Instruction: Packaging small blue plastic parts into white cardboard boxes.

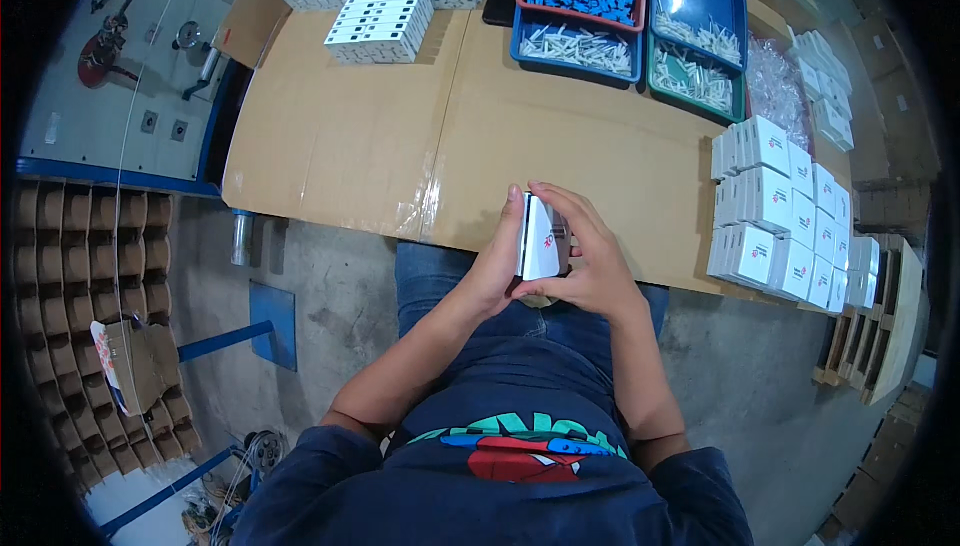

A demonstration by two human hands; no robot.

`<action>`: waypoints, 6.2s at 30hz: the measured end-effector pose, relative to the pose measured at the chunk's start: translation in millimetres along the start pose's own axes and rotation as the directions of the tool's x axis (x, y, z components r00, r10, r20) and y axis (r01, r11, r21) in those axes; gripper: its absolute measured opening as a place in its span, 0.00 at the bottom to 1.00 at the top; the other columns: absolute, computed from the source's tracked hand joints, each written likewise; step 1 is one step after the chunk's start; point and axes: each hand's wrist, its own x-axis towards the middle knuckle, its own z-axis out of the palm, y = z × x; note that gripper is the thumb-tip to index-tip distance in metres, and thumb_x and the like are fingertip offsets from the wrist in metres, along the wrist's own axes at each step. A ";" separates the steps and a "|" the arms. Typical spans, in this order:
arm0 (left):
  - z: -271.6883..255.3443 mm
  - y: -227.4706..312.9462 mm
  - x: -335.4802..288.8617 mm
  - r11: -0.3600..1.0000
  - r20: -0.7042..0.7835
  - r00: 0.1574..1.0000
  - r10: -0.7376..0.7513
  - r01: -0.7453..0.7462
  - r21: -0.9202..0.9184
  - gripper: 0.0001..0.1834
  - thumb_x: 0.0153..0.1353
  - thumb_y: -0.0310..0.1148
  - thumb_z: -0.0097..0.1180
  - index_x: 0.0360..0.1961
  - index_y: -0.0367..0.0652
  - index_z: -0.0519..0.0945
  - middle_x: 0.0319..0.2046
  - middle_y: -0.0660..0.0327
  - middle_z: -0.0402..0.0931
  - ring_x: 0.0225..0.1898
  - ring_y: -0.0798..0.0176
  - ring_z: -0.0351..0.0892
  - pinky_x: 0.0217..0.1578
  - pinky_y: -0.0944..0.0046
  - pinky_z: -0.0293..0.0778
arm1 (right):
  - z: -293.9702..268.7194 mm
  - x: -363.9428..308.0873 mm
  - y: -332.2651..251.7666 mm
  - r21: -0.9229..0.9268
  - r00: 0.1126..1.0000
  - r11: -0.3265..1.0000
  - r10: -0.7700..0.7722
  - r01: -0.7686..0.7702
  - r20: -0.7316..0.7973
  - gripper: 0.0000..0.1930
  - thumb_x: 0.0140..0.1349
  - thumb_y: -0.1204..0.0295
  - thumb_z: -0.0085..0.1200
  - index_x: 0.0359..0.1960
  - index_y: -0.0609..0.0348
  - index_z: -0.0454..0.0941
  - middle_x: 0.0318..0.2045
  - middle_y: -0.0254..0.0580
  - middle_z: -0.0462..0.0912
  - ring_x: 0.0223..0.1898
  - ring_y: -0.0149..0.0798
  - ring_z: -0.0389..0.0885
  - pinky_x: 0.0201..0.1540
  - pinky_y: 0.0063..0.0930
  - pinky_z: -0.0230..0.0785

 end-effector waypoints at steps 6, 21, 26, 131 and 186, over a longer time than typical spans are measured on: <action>2.9 -0.3 0.3 1.000 -0.014 1.000 0.020 -0.020 0.003 0.48 0.70 0.73 0.25 0.66 0.39 0.66 0.48 0.48 0.77 0.47 0.53 0.84 0.44 0.59 0.85 | 2.6 -1.1 2.1 -0.019 1.000 1.000 -0.024 0.024 -0.015 0.56 0.31 0.56 0.83 0.69 0.52 0.69 0.66 0.45 0.73 0.66 0.48 0.72 0.63 0.40 0.72; -1.0 -9.3 6.8 1.000 -0.027 1.000 0.014 -0.014 -0.006 0.48 0.69 0.74 0.27 0.65 0.39 0.66 0.47 0.49 0.77 0.43 0.53 0.85 0.40 0.59 0.85 | 6.8 -3.2 11.9 -0.016 0.999 1.000 0.022 -0.023 -0.038 0.52 0.32 0.57 0.82 0.65 0.57 0.71 0.62 0.50 0.76 0.63 0.52 0.74 0.64 0.42 0.69; -0.2 -9.6 7.6 0.999 -0.028 1.000 0.011 -0.013 -0.046 0.46 0.70 0.73 0.26 0.61 0.39 0.71 0.44 0.53 0.79 0.39 0.56 0.86 0.39 0.61 0.85 | 5.3 -4.7 9.7 -0.010 0.998 1.000 0.028 -0.028 -0.056 0.53 0.32 0.58 0.83 0.65 0.58 0.71 0.62 0.49 0.76 0.63 0.51 0.75 0.65 0.42 0.68; -37.2 1.1 -3.0 0.908 0.115 0.938 0.326 -0.344 0.238 0.28 0.64 0.24 0.65 0.64 0.34 0.70 0.55 0.57 0.78 0.56 0.65 0.78 0.60 0.62 0.73 | 0.2 -19.8 45.4 0.518 0.930 0.791 0.367 -0.327 0.027 0.17 0.63 0.65 0.67 0.47 0.65 0.82 0.35 0.36 0.87 0.37 0.29 0.84 0.43 0.25 0.76; -47.7 -4.7 -2.3 0.852 0.143 0.939 0.313 -0.344 0.395 0.18 0.67 0.34 0.65 0.53 0.36 0.80 0.44 0.65 0.81 0.46 0.73 0.75 0.51 0.69 0.71 | 0.2 -16.6 34.7 0.593 0.969 0.799 0.214 -0.102 -0.121 0.19 0.59 0.77 0.67 0.53 0.64 0.82 0.50 0.40 0.86 0.50 0.32 0.83 0.56 0.27 0.75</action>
